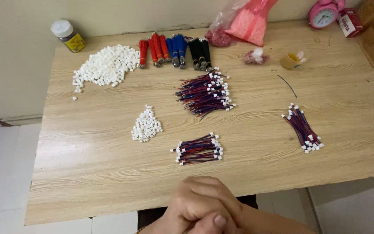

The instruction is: Assembling small white plastic connectors onto the ends of multi-colored wire bundles

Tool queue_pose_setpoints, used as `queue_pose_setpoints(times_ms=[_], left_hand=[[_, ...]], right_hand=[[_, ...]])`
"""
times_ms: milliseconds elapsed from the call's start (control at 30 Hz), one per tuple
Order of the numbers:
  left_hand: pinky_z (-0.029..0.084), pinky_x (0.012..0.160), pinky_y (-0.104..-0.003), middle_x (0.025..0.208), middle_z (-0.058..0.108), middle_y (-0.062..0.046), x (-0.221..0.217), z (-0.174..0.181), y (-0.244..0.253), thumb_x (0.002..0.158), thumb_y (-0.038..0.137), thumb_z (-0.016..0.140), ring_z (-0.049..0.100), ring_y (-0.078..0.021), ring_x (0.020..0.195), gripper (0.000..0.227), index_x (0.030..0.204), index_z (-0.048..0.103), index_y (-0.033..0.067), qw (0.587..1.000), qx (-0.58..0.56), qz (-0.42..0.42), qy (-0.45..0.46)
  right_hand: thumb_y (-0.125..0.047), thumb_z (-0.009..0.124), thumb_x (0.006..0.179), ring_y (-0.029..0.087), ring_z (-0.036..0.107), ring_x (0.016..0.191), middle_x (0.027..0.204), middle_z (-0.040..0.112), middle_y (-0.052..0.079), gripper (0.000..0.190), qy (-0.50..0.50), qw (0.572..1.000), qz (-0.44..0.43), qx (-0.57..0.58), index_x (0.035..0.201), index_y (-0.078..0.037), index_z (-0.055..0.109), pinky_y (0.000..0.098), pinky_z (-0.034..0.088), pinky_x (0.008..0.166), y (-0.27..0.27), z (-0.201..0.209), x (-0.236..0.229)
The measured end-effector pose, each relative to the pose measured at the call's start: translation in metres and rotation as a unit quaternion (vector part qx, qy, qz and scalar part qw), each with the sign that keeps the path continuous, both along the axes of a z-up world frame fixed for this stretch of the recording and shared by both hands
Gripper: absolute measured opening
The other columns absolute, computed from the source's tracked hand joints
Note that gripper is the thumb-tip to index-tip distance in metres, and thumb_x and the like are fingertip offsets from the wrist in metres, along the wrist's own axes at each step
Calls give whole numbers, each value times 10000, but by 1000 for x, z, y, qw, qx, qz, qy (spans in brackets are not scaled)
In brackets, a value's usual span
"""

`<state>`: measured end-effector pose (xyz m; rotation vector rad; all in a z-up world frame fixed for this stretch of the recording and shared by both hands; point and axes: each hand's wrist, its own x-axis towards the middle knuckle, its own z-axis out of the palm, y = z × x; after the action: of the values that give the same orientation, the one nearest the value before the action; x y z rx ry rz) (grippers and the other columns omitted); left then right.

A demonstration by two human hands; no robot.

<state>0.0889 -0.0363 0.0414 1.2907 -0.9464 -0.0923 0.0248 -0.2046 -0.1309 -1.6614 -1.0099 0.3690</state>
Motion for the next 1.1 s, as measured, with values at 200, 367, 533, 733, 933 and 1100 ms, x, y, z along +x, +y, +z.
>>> queue_pose_setpoints(times_ms=[200, 367, 533, 733, 933, 1100], left_hand=[[526, 753, -337, 824, 649, -100, 25, -57, -5, 988, 330, 440, 633, -215, 802, 395, 689, 540, 92, 968, -58, 120, 213], [514, 846, -241, 1065, 695, -39, 51, -113, 19, 908, 181, 569, 644, -108, 958, 260, 1119, 681, 79, 881, 98, 366, 285], [504, 835, -232, 1007, 733, -18, 44, -155, 21, 884, 113, 605, 645, -89, 914, 213, 1070, 703, 77, 874, 118, 324, 342], [504, 749, -234, 919, 723, -39, 42, -166, 20, 898, 101, 604, 624, -96, 820, 184, 1049, 697, 52, 873, 93, 280, 389], [508, 817, -226, 993, 733, -22, 47, -167, 22, 891, 91, 606, 644, -91, 898, 195, 1067, 686, 67, 878, 104, 289, 368], [562, 952, -280, 1162, 713, -91, 55, -120, 31, 890, 64, 568, 668, -168, 1091, 300, 1185, 617, 90, 844, 133, 321, 408]], right_hand=[[-419, 730, 808, 174, 554, 1050, 1101, 594, 57, 424, 17, 997, -67, -37, 1079, -112, 618, 330, 430, 1009, -2, 57, 121], [-267, 682, 849, 164, 658, 835, 946, 735, 19, 176, 14, 855, -462, -235, 961, -135, 717, 298, 484, 771, -41, 21, 254], [-487, 700, 781, 308, 665, 908, 982, 705, 104, 378, -23, 783, -497, -374, 994, -175, 720, 440, 485, 768, -41, -32, 298], [-528, 636, 865, 306, 624, 984, 1214, 557, 91, 432, 27, 753, -449, -480, 1135, -191, 641, 455, 508, 760, -14, 1, 291], [-469, 640, 886, 182, 574, 779, 1038, 627, 20, 285, 78, 788, -454, -408, 1001, -207, 643, 353, 465, 657, -9, 27, 280], [-178, 666, 911, 141, 576, 730, 872, 612, 41, 117, 183, 857, -466, -121, 892, -130, 561, 289, 527, 690, -13, 63, 268]])
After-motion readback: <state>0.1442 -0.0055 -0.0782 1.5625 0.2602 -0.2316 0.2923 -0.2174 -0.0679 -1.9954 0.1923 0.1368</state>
